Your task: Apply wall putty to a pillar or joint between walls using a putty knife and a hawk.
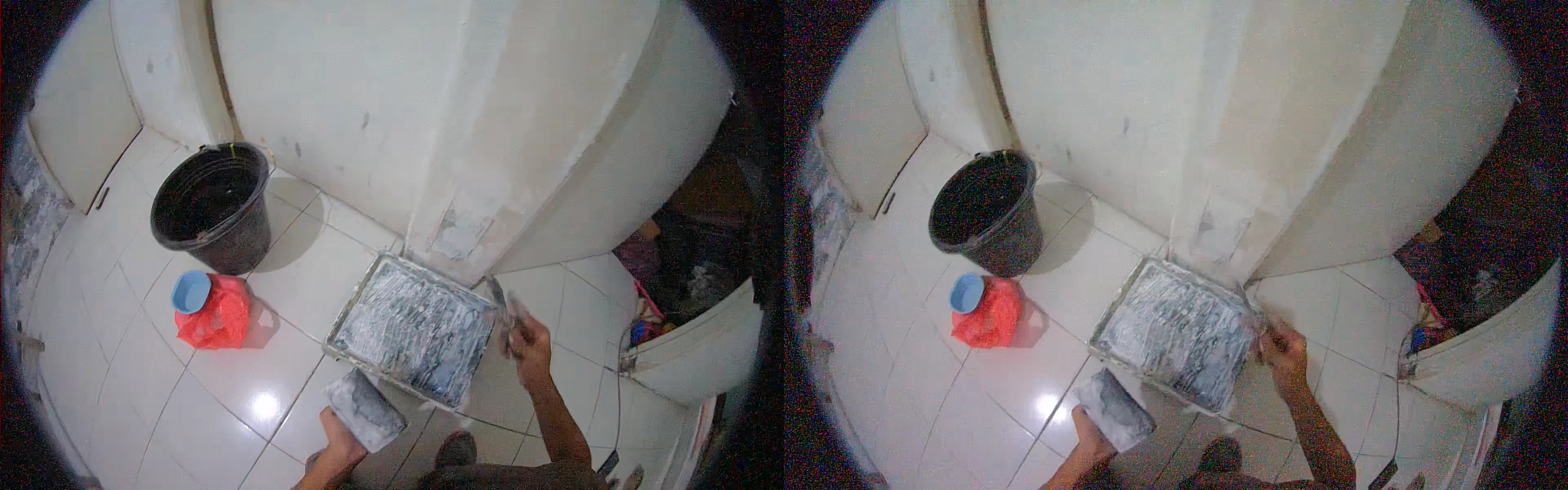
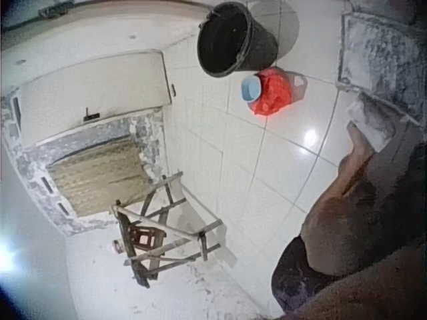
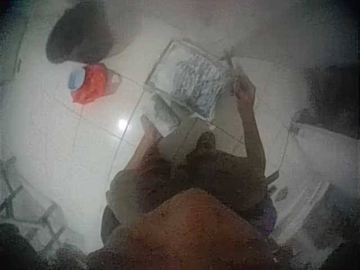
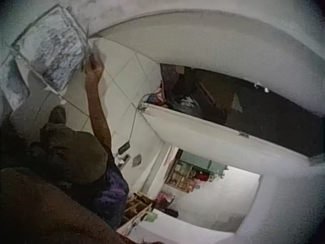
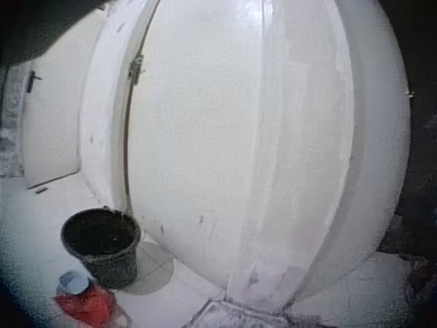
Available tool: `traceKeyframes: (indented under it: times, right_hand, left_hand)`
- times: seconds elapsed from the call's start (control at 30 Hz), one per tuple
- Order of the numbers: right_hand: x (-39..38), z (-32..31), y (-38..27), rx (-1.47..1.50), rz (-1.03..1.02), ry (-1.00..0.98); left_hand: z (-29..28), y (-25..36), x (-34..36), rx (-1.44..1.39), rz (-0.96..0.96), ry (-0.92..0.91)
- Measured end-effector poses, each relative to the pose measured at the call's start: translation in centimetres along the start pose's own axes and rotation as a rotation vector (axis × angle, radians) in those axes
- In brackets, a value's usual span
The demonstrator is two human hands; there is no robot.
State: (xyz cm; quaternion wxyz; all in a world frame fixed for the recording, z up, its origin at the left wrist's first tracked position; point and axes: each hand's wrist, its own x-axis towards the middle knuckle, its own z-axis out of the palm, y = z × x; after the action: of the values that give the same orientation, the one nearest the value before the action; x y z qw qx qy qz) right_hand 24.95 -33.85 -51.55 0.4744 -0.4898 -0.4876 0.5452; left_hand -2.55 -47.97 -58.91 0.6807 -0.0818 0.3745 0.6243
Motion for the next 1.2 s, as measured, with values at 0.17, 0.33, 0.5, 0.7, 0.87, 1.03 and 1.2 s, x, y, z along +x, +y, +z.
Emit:
traceKeyframes:
  times: [0.17,0.33,0.5,0.7,0.87,1.03,1.2]
  right_hand:
    - [-6.5,3.9,2.2,0.159,0.135,-0.193]
    - [-9.4,6.6,2.9,-0.146,-0.077,-0.278]
    - [-8.4,8.0,2.8,-0.401,-0.385,-0.372]
    - [-8.7,7.4,3.7,-0.569,-0.301,-0.399]
    - [-10.0,7.2,2.0,-0.346,0.116,-0.329]
    - [-10.7,4.7,0.8,0.243,0.561,-0.376]
    - [-10.6,5.8,2.4,0.124,0.575,-0.435]
  left_hand:
    - [4.6,1.9,-0.2,-0.011,-0.096,-0.12]
    - [5.5,2.2,-1.1,-0.001,-0.035,-0.092]
    - [5.9,2.9,-1.8,-0.047,-0.011,-0.045]
    - [4.9,2.9,-1.8,-0.067,-0.025,0.046]
    - [2.5,2.2,-0.5,-0.031,0.201,0.005]
    - [4.7,3.7,-1.4,-0.164,0.208,0.031]
    - [3.4,3.4,-0.8,-0.136,0.22,-0.162]
